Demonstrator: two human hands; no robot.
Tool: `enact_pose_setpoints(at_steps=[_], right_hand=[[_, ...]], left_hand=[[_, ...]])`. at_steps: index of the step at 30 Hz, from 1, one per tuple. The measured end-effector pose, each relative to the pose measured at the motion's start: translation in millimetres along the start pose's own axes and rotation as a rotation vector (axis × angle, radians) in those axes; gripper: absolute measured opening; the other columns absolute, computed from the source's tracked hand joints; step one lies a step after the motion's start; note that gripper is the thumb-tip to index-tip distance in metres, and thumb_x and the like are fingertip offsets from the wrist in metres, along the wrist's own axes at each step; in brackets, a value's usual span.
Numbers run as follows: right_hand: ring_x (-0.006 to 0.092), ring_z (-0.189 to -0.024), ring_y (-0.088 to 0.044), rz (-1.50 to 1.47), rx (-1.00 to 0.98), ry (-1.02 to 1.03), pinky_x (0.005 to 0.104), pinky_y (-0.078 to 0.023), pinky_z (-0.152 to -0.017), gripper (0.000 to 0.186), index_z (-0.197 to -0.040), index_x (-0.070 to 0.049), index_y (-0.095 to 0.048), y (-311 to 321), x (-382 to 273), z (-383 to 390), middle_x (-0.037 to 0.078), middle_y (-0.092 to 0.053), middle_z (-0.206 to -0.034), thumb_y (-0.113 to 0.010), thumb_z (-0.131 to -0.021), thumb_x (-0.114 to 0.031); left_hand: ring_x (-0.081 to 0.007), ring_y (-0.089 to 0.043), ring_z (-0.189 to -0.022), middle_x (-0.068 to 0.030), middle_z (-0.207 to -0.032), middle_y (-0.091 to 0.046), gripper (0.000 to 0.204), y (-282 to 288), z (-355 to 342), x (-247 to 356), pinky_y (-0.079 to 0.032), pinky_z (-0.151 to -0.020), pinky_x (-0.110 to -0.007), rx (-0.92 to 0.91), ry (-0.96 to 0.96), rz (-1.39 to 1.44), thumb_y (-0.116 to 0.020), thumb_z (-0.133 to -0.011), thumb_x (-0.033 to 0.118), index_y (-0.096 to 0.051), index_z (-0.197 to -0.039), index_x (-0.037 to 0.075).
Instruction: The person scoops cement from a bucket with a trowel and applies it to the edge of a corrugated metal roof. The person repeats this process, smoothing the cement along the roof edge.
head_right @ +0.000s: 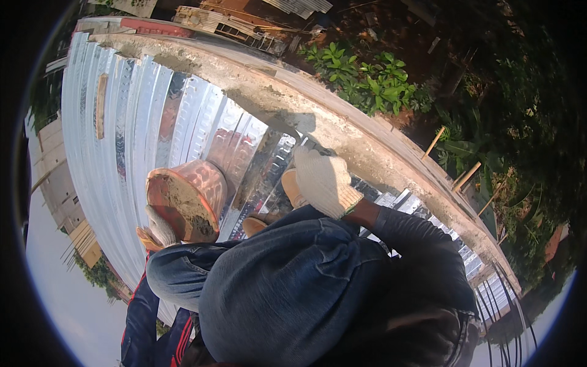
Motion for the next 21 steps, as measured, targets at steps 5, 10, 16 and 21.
enact_pose_setpoints(at_steps=[5,10,16,21], right_hand=[[0.0434,-0.090,-0.072,-0.142,0.152,0.117,0.0521,-0.057,-0.078,0.020,-0.108,-0.002,-0.064,11.2,2.2,-15.2,0.020,-0.071,-0.093,-0.066,-0.100,-0.020],[0.0451,-0.091,-0.071,-0.197,0.168,0.247,0.0533,-0.057,-0.080,0.025,-0.111,-0.003,-0.065,-20.0,20.9,-77.4,0.022,-0.071,-0.097,-0.069,-0.098,-0.024],[0.0464,-0.092,-0.072,-0.155,0.040,0.222,0.0529,-0.059,-0.082,0.036,-0.121,-0.004,-0.066,33.2,-4.2,-42.7,0.025,-0.072,-0.101,-0.072,-0.096,-0.029],[0.0431,-0.099,-0.073,-0.109,0.113,0.077,0.0523,-0.058,-0.080,0.037,-0.122,-0.007,-0.066,52.5,62.5,10.5,0.020,-0.076,-0.109,-0.063,-0.107,-0.040]], left_hand=[[-0.0156,-0.060,-0.080,-0.0039,-0.088,-0.070,0.064,-13.8,4.5,0.3,-0.050,-0.074,-0.035,-0.010,0.003,0.022,-0.052,-0.114,0.060,-0.072,-0.101,0.001],[-0.0157,-0.060,-0.081,-0.0042,-0.089,-0.070,0.064,-26.0,2.4,4.4,-0.050,-0.074,-0.035,-0.036,-0.013,0.029,-0.052,-0.114,0.060,-0.073,-0.101,0.000],[-0.0159,-0.061,-0.081,-0.0045,-0.089,-0.070,0.064,-9.9,4.1,-1.3,-0.050,-0.075,-0.035,-0.023,-0.012,0.018,-0.053,-0.114,0.060,-0.073,-0.102,0.000],[-0.0161,-0.061,-0.081,-0.0048,-0.090,-0.071,0.065,5.0,-1.7,0.1,-0.050,-0.075,-0.035,-0.022,-0.015,0.003,-0.053,-0.114,0.060,-0.074,-0.103,0.000]])
Point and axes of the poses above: each hand's wrist, its own z-axis away from the middle knuckle, its own y-axis out of the back of the hand, x = y × z, the point moved 7 cm from there along -z, towards the middle knuckle
